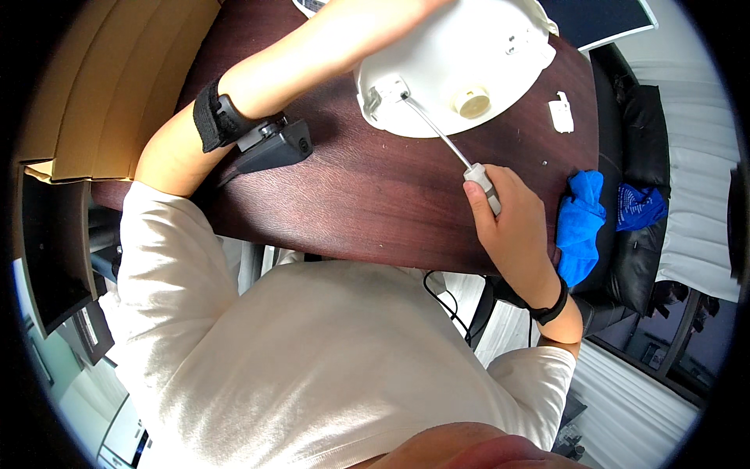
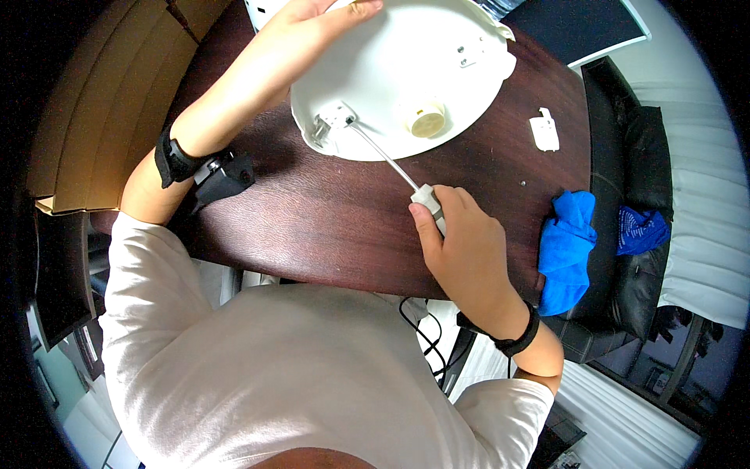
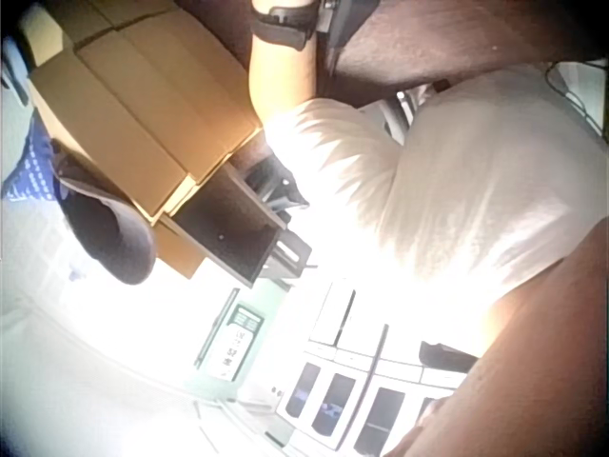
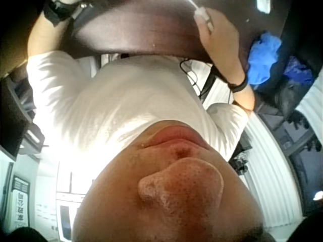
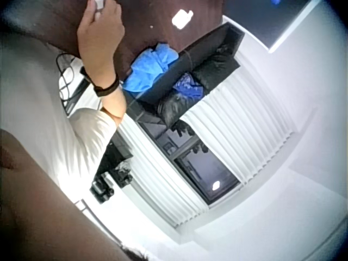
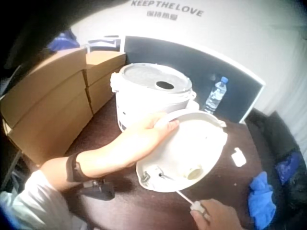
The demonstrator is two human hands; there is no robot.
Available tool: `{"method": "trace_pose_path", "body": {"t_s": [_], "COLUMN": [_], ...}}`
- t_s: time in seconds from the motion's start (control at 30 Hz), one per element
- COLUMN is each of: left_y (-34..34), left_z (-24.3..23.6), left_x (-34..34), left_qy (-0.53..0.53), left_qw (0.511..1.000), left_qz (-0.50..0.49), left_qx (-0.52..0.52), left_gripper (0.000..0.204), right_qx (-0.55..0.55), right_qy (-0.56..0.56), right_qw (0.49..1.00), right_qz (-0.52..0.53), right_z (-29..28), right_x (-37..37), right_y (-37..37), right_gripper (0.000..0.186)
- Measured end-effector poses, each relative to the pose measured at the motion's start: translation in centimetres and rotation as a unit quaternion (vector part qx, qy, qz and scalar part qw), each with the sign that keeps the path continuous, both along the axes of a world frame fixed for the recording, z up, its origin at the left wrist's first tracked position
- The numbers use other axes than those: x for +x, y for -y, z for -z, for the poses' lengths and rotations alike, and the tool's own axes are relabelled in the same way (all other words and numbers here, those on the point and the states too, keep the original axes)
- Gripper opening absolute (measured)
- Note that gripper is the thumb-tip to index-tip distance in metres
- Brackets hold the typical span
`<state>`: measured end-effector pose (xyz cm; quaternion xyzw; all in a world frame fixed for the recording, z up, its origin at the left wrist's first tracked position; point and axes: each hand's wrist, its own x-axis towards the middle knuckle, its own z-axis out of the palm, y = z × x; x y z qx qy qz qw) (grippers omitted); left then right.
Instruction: The person uses a screwdriver to remove screws from the underside of a white appliance lid. They then wipe the lid with a blue cloth and reattach it to the main body of the appliance.
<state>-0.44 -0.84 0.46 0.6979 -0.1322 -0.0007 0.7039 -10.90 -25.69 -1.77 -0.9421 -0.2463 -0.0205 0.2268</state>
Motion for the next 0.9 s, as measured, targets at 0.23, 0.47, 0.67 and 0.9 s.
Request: {"method": "trace_pose_path", "body": {"t_s": [0.23,0.47,0.67,0.9], "left_y": [0.2,-0.1,-0.1,-0.3], "left_z": [-1.5,-0.9,-0.6,-1.1], "left_x": [-1.0,-0.4,-0.3,-0.8], "left_qy": [0.002,0.052,0.068,0.076], "left_qw": [0.996,0.996,0.995,0.994], "left_qz": [-0.026,-0.024,-0.011,-0.015], "left_qx": [0.084,0.061,0.067,0.076], "left_gripper": [0.036,0.037,0.035,0.035], "right_qx": [0.032,0.263,0.428,0.300], "right_qy": [-0.067,-0.423,-0.615,-0.486], "right_qw": [0.997,0.867,0.661,0.819], "right_qz": [-0.014,0.027,0.042,0.045], "right_z": [0.6,3.9,4.0,3.7], "right_x": [0.8,0.5,0.2,0.4], "right_y": [-0.3,0.2,-0.2,-0.2], "right_gripper": [0.029,0.030,0.034,0.031]}}
